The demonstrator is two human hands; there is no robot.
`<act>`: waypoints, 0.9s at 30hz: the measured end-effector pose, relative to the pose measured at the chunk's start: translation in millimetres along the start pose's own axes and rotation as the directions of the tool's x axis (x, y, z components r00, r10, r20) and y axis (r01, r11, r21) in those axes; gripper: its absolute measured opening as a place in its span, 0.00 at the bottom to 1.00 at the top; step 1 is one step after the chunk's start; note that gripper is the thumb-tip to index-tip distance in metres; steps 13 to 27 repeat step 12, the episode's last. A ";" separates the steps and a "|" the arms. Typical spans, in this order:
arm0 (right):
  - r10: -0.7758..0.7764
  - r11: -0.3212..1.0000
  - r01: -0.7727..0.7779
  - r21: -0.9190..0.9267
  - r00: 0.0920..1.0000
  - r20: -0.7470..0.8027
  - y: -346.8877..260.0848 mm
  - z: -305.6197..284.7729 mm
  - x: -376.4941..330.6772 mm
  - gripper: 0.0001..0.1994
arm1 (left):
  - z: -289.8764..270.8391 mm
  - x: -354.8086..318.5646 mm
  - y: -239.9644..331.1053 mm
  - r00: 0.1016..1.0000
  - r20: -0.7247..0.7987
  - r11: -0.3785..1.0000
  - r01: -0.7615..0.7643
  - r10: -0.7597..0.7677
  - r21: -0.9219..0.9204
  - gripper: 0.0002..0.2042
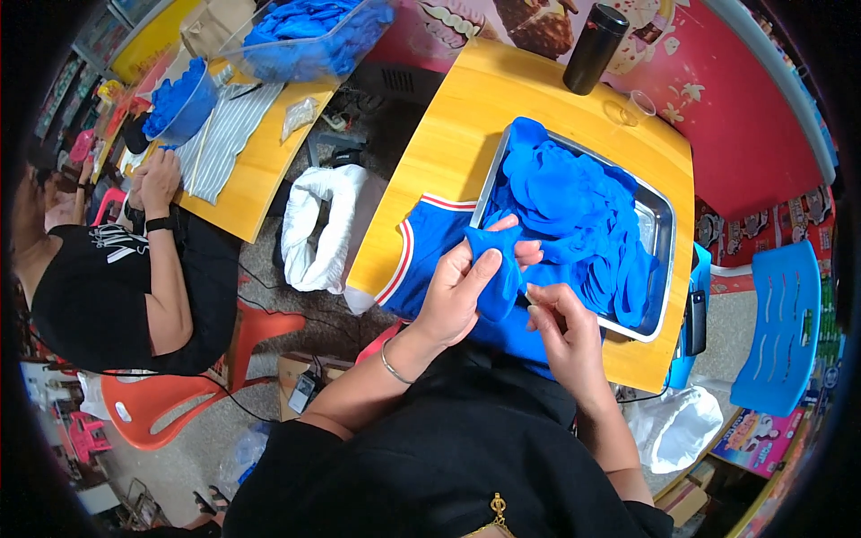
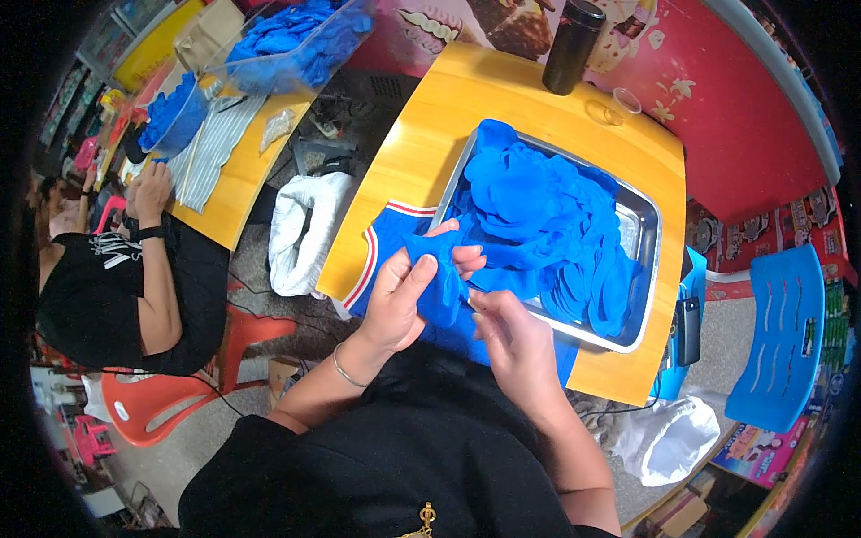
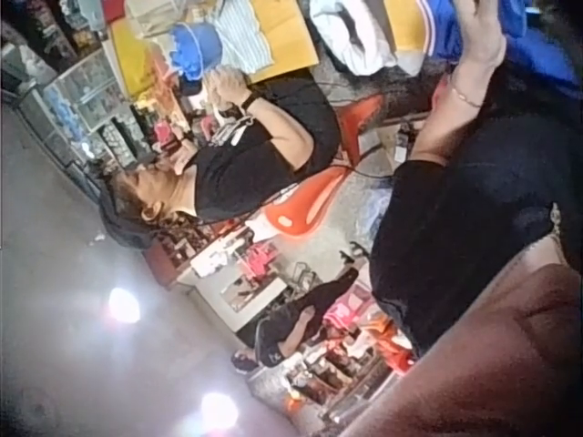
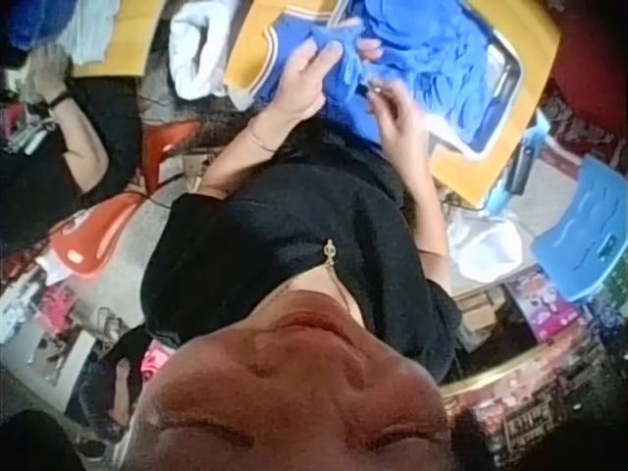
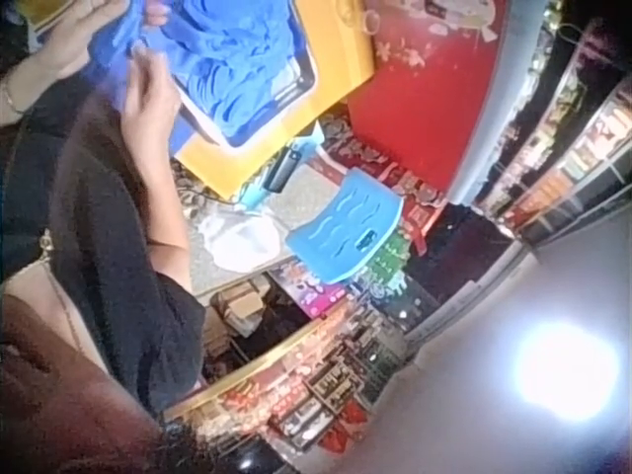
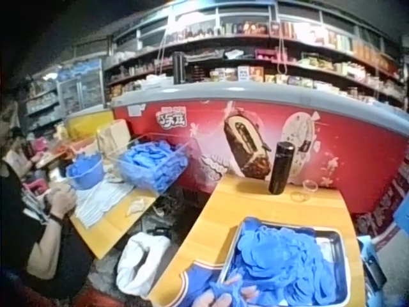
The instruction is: Assembling small blue leather or fabric items with tan pouches using a small stick.
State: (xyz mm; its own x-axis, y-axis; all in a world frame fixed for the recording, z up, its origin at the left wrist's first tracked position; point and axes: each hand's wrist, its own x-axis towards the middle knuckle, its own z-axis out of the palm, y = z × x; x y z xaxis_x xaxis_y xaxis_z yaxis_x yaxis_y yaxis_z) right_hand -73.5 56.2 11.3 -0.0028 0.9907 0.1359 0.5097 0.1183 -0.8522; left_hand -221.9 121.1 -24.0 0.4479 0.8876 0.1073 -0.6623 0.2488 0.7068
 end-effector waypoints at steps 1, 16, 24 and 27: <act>0.122 0.960 -0.141 0.242 0.988 0.090 1.6 -2.3 0.2 0.08 | 1.1 -0.3 2.3 1.000 0.002 1.000 0.000 0.000 0.001 0.21; -0.064 0.987 0.055 0.149 0.997 0.053 40.9 5.7 -5.0 0.07 | 8.5 -6.4 4.5 0.977 0.075 0.918 -0.213 0.199 0.335 0.22; -0.064 0.987 0.055 0.149 0.997 0.053 40.9 5.7 -5.0 0.07 | 8.5 -6.4 4.5 0.977 0.075 0.918 -0.213 0.199 0.335 0.22; -0.064 0.987 0.055 0.149 0.997 0.053 40.9 5.7 -5.0 0.07 | 8.5 -6.4 4.5 0.977 0.075 0.918 -0.213 0.199 0.335 0.22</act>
